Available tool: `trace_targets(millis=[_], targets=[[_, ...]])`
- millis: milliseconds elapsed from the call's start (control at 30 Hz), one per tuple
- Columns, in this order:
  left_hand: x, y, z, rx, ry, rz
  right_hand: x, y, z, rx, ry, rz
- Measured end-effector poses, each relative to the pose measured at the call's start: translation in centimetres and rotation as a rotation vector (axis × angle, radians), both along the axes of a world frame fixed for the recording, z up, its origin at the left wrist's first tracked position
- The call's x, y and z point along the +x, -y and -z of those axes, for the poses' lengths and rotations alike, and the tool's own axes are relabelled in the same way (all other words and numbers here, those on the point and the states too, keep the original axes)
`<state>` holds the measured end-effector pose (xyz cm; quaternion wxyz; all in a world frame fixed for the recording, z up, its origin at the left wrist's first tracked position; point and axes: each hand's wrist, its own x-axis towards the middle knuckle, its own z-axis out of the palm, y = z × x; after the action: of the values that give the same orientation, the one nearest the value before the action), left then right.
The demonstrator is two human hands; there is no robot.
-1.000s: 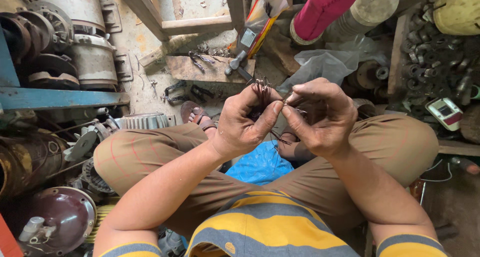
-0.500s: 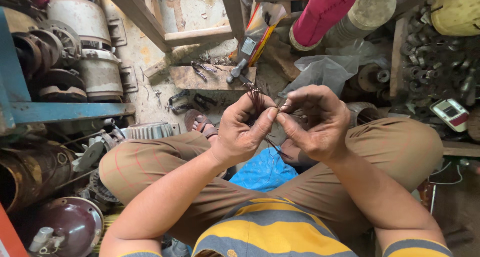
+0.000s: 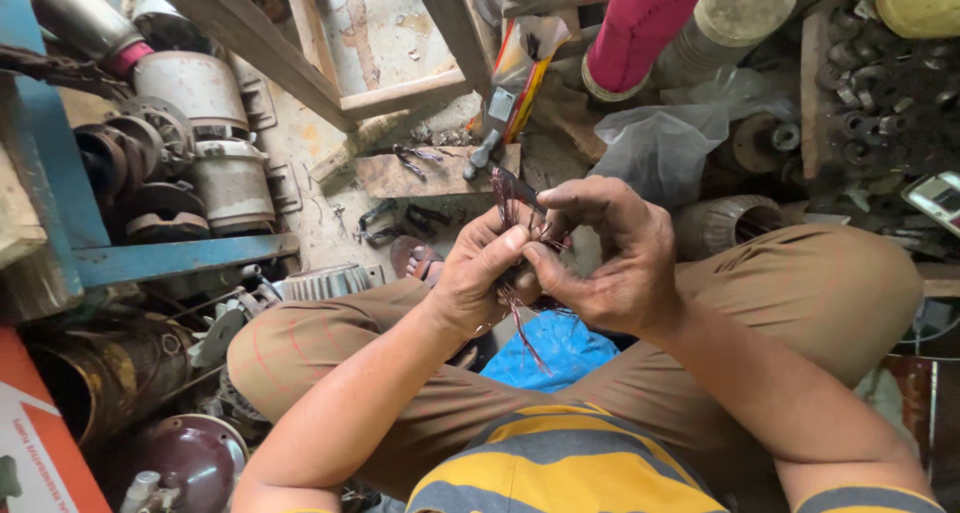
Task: The person sits on the floor and twists multiple thin copper wires together by hand. They then place the twisted bundle into a small plastic bag and set it aside.
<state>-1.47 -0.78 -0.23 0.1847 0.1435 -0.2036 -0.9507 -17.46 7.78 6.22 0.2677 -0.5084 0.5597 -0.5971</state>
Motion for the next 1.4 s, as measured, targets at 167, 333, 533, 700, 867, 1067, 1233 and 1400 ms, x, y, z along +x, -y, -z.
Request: trace_targets(millis=[167, 333, 533, 700, 867, 1067, 1233, 1400], targets=[[-0.2, 0.2, 0.4, -0.072, 0.055, -0.009, -0.3, 0.1, -0.3, -0.003, -0.052, 0.018], [-1.0, 1.1, 0.1, -0.189, 0.131, -0.039, -1.0, 1.1, -0.9, -0.056, -0.166, 0.023], [-1.2, 1.3, 0.0, -0.244, 0.156, -0.073, -1.2, 1.3, -0.6, -0.051, -0.213, 0.024], [-1.0, 1.1, 0.0, -0.297, 0.179, -0.11, -0.3, 0.9, -0.1, 0.076, -0.121, 0.067], [-0.6, 1.2, -0.9, -0.393, 0.069, -0.149, 0.9, 0.6, -0.4, 0.012, -0.071, 0.073], [0.6, 1.3, -3.2, -0.648, 0.062, -0.253, 2.1, 0.5, -0.8, -0.122, -0.111, 0.066], [1.1, 1.2, -5.4, -0.876, 0.154, -0.327, 2.4, 0.4, -1.0, -0.151, -0.012, 0.069], [1.2, 1.4, -6.3, -1.004, 0.177, -0.419, 2.7, 0.3, -1.8, -0.146, 0.021, 0.063]])
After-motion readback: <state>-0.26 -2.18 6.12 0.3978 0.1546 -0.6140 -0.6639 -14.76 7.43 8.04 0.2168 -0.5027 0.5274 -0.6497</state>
